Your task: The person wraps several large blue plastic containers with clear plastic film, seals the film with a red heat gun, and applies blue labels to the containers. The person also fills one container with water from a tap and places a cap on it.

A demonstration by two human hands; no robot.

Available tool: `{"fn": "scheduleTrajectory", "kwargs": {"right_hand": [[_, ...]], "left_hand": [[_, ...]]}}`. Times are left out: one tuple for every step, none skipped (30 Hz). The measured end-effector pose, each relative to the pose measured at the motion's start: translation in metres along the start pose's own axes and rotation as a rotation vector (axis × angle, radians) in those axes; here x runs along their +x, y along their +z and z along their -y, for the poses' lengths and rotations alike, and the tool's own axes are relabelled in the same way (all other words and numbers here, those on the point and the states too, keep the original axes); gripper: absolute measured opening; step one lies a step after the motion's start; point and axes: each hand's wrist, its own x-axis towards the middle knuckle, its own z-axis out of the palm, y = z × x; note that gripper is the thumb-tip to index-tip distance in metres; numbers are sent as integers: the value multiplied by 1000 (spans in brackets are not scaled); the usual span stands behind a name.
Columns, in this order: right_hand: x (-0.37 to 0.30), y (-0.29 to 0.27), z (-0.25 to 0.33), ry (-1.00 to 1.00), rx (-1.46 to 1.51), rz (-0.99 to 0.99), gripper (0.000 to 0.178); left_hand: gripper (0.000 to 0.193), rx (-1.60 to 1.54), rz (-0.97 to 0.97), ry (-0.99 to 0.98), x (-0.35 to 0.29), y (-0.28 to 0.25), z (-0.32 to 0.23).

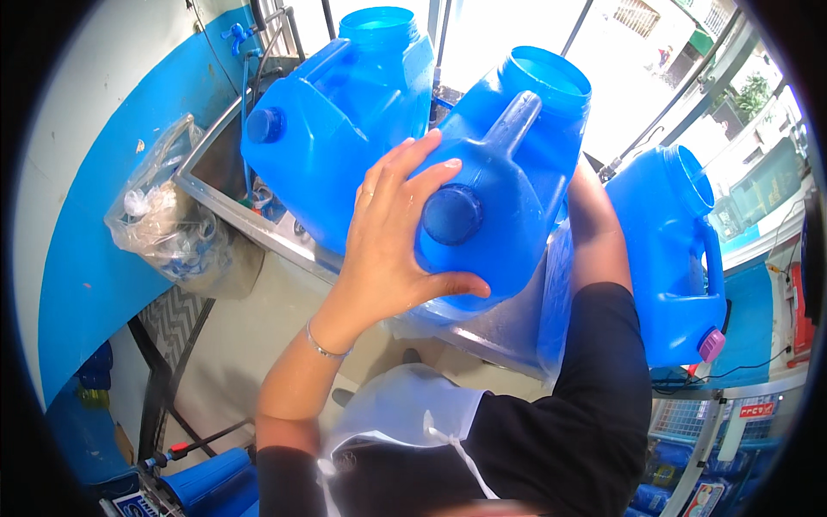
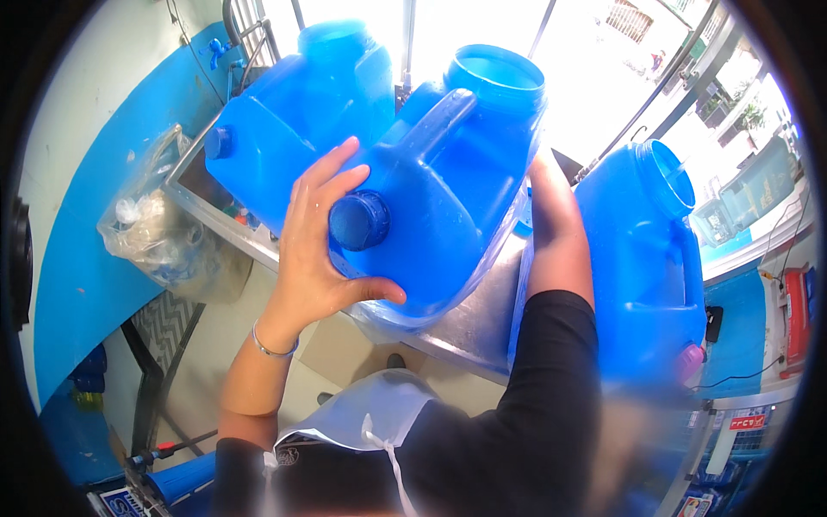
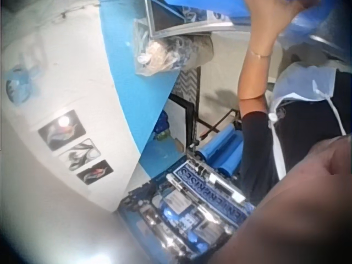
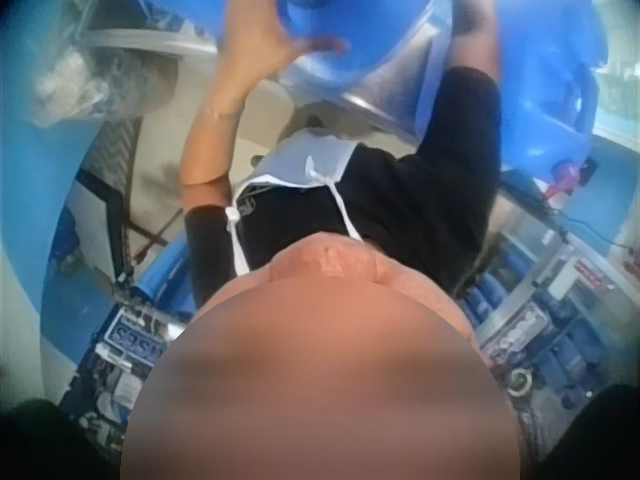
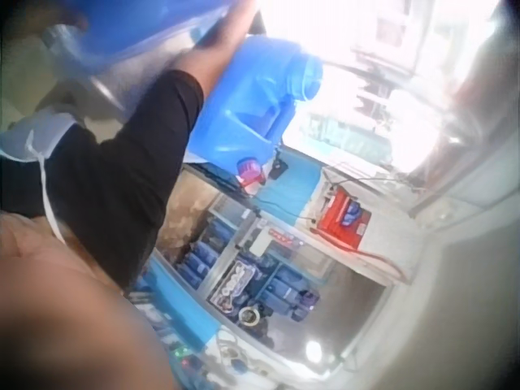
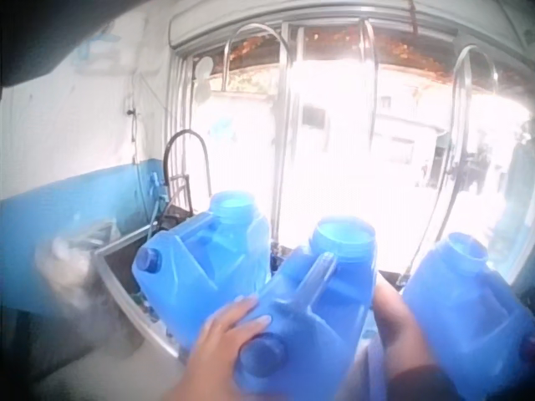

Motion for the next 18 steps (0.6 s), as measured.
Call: {"fn": "scheduleTrajectory", "kwargs": {"right_hand": [[3, 0, -1, 7, 8, -7, 34], [5, 0, -4, 17, 20, -16, 34], [7, 0, -4, 21, 35, -28, 34], [8, -2, -5, 26, 58, -53, 34], [9, -5, -4, 33, 94, -85, 34], [8, -13, -1, 49, 141, -129, 34], [5, -23, 5, 52, 222, -189, 33], [0, -37, 14, 47, 329, -274, 33], [-9, -54, 27, 30, 457, -367, 33], [-24, -73, 41, -7, 624, -471, 33], [-43, -95, 60, -64, 811, -578, 33], [-67, -118, 80, -82, 1027, -674, 33], [-97, -141, 101, -232, 1083, -791, 33], [-133, -157, 123, -387, 1077, -871, 34], [-173, -168, 144, -508, 1031, -903, 33], [-212, -175, 166, -585, 1050, -887, 32], [-248, -173, 189, -680, 1075, -885, 30], [-282, -167, 212, -710, 1029, -899, 27]], "left_hand": [[104, -2, 2, 1, 1, 0, 0], [106, 19, -1, 4, 1, 0, -1], [108, 40, -3, 7, 1, 0, -2], [109, 63, -6, 10, 0, 0, -2], [109, 70, -11, 18, 0, 0, -2], [109, 78, -11, 24, 0, 1, -2], [109, 83, -9, 25, 0, 2, -1], [108, 75, -24, 38, 0, 4, 0], [108, 68, -41, 48, 0, 6, 2], [108, 69, -57, 59, 0, 9, 3], [106, 65, -51, 75, -1, 11, 5], [105, 31, -89, 99, -2, 14, 8], [104, 3, -134, 127, -3, 17, 11], [104, -23, -178, 152, -8, 18, 14], [95, -74, -170, 149, -16, 18, 18], [93, -81, -166, 154, -28, 17, 21], [90, -85, -161, 155, -45, 16, 22], [87, -97, -147, 142, -65, 13, 26]]}}
